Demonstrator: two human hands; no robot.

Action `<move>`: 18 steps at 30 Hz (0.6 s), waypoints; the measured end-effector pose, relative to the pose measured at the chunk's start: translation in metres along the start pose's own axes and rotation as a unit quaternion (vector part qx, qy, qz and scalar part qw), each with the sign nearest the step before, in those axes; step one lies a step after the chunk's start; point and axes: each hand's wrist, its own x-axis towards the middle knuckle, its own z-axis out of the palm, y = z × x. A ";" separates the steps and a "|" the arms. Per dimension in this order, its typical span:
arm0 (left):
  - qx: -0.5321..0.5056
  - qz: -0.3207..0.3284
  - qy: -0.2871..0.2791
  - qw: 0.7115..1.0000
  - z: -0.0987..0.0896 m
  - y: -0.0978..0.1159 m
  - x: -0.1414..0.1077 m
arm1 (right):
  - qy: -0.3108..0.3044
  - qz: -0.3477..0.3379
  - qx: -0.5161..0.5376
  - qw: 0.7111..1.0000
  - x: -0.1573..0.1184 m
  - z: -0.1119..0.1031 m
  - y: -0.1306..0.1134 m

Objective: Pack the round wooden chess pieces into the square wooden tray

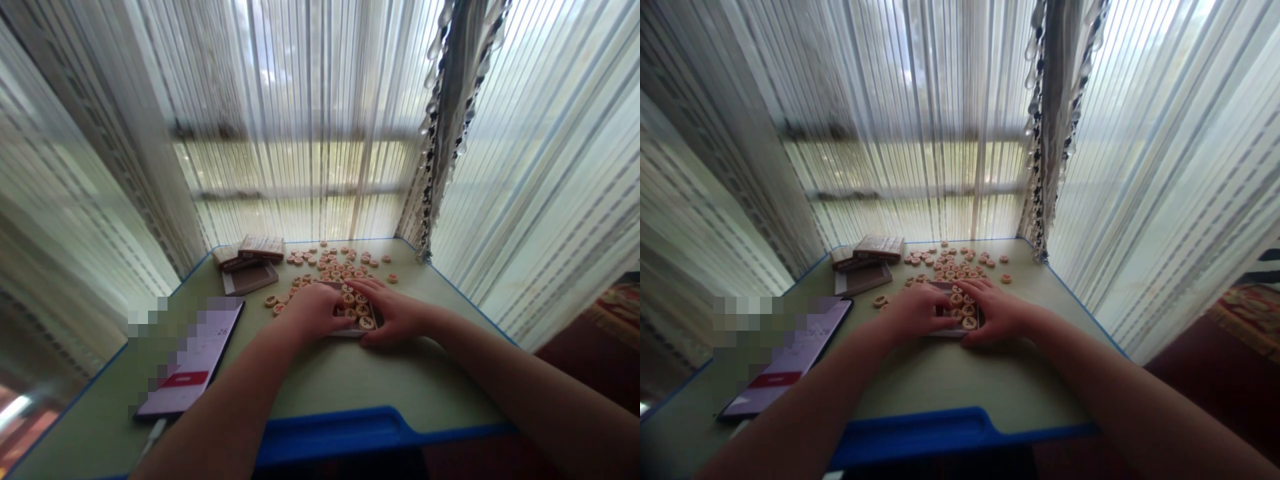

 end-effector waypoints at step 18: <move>-0.050 -0.226 0.144 0.962 -0.011 -0.029 -0.001 | -0.012 0.017 0.017 1.000 -0.001 -0.004 0.000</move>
